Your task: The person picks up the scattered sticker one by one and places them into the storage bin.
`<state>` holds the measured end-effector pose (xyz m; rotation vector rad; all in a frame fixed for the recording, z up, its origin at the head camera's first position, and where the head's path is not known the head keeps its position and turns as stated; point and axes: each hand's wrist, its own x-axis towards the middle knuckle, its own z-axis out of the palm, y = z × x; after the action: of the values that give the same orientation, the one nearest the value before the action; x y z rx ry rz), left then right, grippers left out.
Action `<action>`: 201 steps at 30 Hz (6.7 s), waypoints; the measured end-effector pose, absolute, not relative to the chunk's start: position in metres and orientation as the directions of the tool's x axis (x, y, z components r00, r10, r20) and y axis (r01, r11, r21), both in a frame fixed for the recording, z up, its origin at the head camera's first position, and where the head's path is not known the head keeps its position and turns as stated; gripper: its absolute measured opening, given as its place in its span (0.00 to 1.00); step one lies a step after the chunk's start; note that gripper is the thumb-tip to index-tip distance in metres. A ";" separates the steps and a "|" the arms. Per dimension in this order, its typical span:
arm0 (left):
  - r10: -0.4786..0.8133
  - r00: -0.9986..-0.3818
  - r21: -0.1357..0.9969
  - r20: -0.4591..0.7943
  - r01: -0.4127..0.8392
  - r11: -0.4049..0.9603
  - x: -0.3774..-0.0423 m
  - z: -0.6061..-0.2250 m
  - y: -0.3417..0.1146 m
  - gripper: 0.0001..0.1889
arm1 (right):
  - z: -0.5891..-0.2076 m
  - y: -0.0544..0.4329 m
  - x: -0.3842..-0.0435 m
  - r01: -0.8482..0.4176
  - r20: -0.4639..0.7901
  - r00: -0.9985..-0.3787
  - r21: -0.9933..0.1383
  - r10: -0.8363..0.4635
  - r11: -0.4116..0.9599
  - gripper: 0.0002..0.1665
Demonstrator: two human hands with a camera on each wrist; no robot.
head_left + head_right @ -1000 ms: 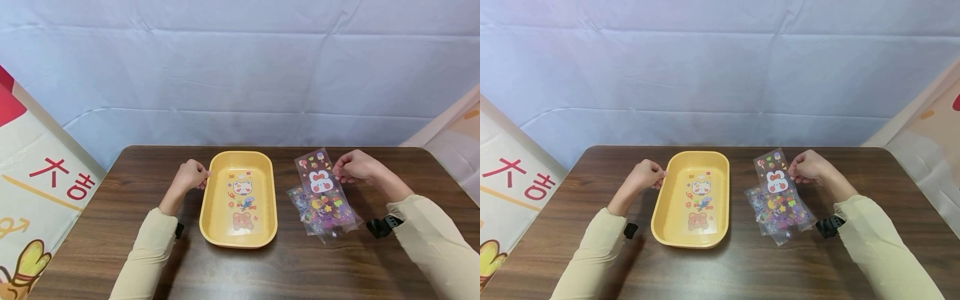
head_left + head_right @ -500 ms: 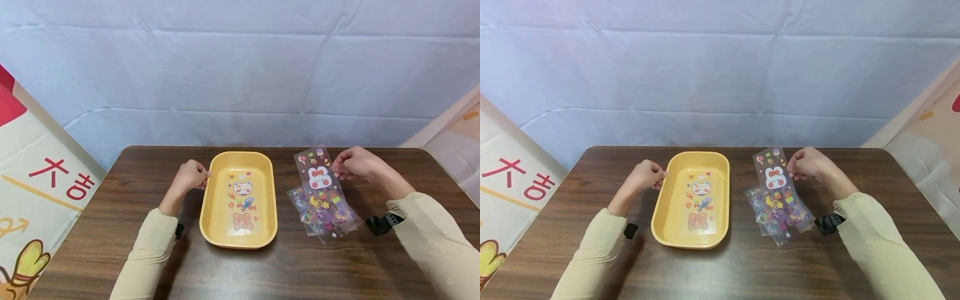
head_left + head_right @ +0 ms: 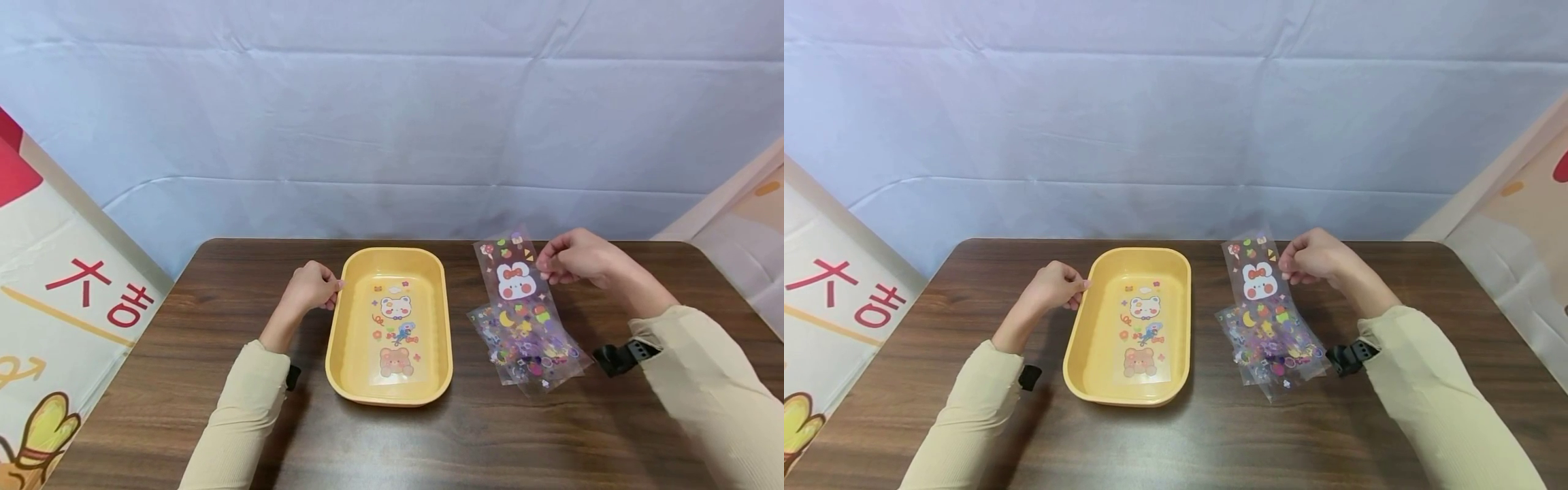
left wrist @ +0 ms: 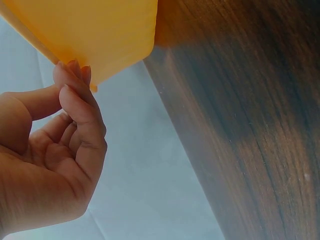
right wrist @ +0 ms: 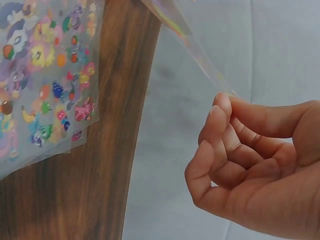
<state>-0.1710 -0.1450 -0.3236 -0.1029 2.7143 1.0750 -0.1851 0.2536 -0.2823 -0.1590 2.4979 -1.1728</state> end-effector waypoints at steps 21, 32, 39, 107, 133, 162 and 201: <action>0.013 -0.973 0.671 -0.230 -0.149 0.727 -0.171 -0.322 -0.145 0.17 | -0.264 0.230 -0.188 0.033 -0.274 -0.916 -0.779 -0.292 0.627 0.10; 0.024 -0.973 0.665 -0.228 -0.138 0.734 -0.172 -0.321 -0.144 0.19 | -0.258 0.216 -0.191 0.029 -0.268 -0.910 -0.801 -0.316 0.598 0.10; 0.019 -0.972 0.661 -0.236 -0.146 0.736 -0.172 -0.321 -0.144 0.18 | -0.256 0.208 -0.192 0.028 -0.259 -0.908 -0.824 -0.331 0.567 0.09; 0.019 -0.974 0.669 -0.225 -0.141 0.730 -0.172 -0.323 -0.143 0.16 | -0.278 0.121 -0.191 0.088 -0.312 -0.859 -0.871 -0.405 0.483 0.05; 0.017 -0.971 0.659 -0.239 -0.149 0.737 -0.174 -0.321 -0.142 0.15 | -0.281 0.099 -0.187 0.079 -0.337 -0.821 -0.866 -0.460 0.493 0.04; 0.007 -0.975 0.659 -0.222 -0.145 0.738 -0.174 -0.324 -0.141 0.16 | -0.291 0.135 -0.190 0.066 -0.342 -0.832 -0.844 -0.438 0.532 0.06; 0.030 -0.975 0.660 -0.221 -0.127 0.740 -0.172 -0.322 -0.142 0.17 | -0.324 0.250 -0.183 0.175 -0.426 -0.866 -0.749 -0.261 0.639 0.11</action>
<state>-0.1721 -0.1417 -0.3222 -0.0766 2.7237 1.0571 -0.1830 0.2497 -0.3236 -0.0673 2.3543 -1.1500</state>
